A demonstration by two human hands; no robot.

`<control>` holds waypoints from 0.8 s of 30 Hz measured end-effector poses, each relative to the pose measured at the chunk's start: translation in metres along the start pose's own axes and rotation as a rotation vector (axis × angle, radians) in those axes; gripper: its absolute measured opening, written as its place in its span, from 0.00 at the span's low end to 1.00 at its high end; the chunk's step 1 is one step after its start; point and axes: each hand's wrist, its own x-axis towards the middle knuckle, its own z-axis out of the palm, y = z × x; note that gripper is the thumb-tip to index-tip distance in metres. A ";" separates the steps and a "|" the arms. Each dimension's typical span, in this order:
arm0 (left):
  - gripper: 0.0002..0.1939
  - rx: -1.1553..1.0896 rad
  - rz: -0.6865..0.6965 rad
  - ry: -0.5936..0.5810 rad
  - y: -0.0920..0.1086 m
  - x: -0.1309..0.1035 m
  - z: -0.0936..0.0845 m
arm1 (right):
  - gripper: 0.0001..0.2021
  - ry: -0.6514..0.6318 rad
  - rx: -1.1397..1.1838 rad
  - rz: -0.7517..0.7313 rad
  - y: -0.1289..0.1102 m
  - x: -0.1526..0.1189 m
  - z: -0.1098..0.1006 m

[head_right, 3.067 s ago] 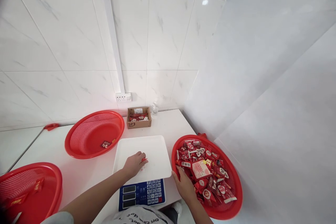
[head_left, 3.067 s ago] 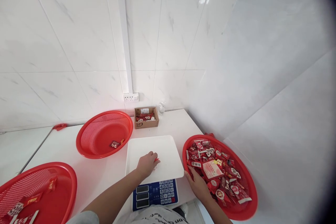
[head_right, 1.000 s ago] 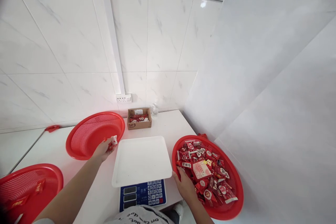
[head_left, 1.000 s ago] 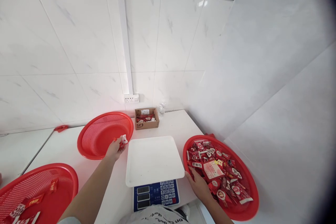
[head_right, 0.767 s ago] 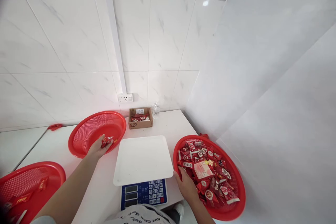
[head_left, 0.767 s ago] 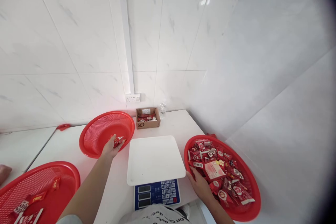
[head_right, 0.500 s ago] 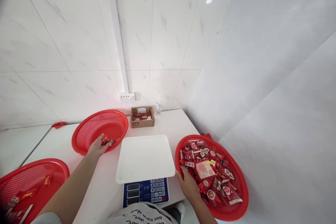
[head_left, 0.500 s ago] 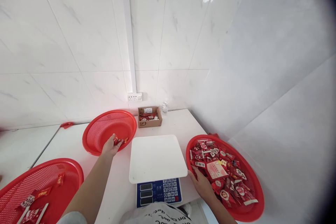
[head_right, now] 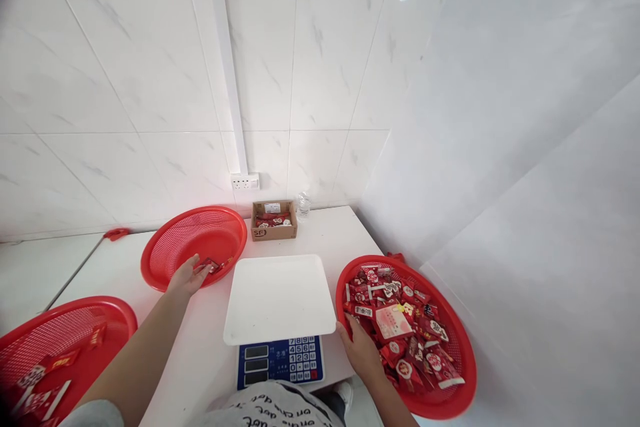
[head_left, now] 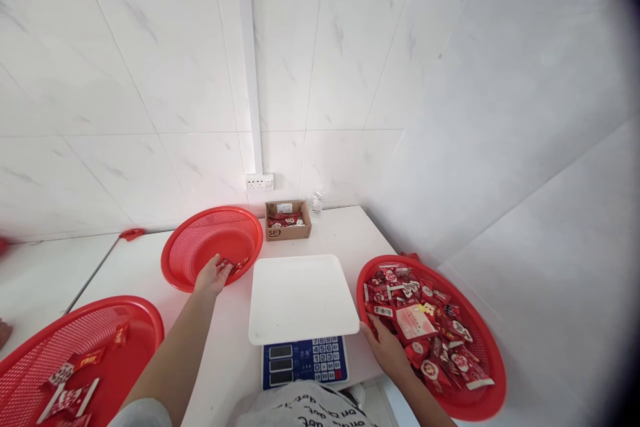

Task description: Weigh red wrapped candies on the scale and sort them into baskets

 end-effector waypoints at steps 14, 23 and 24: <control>0.02 0.173 0.011 -0.196 -0.029 -0.026 -0.005 | 0.29 -0.006 -0.034 0.017 -0.011 -0.005 -0.005; 0.15 0.714 -0.132 -0.584 -0.102 -0.084 -0.020 | 0.26 0.004 -0.068 0.031 -0.031 -0.015 -0.018; 0.16 0.755 -0.151 -0.619 -0.109 -0.088 -0.020 | 0.26 -0.009 -0.077 0.043 -0.031 -0.015 -0.019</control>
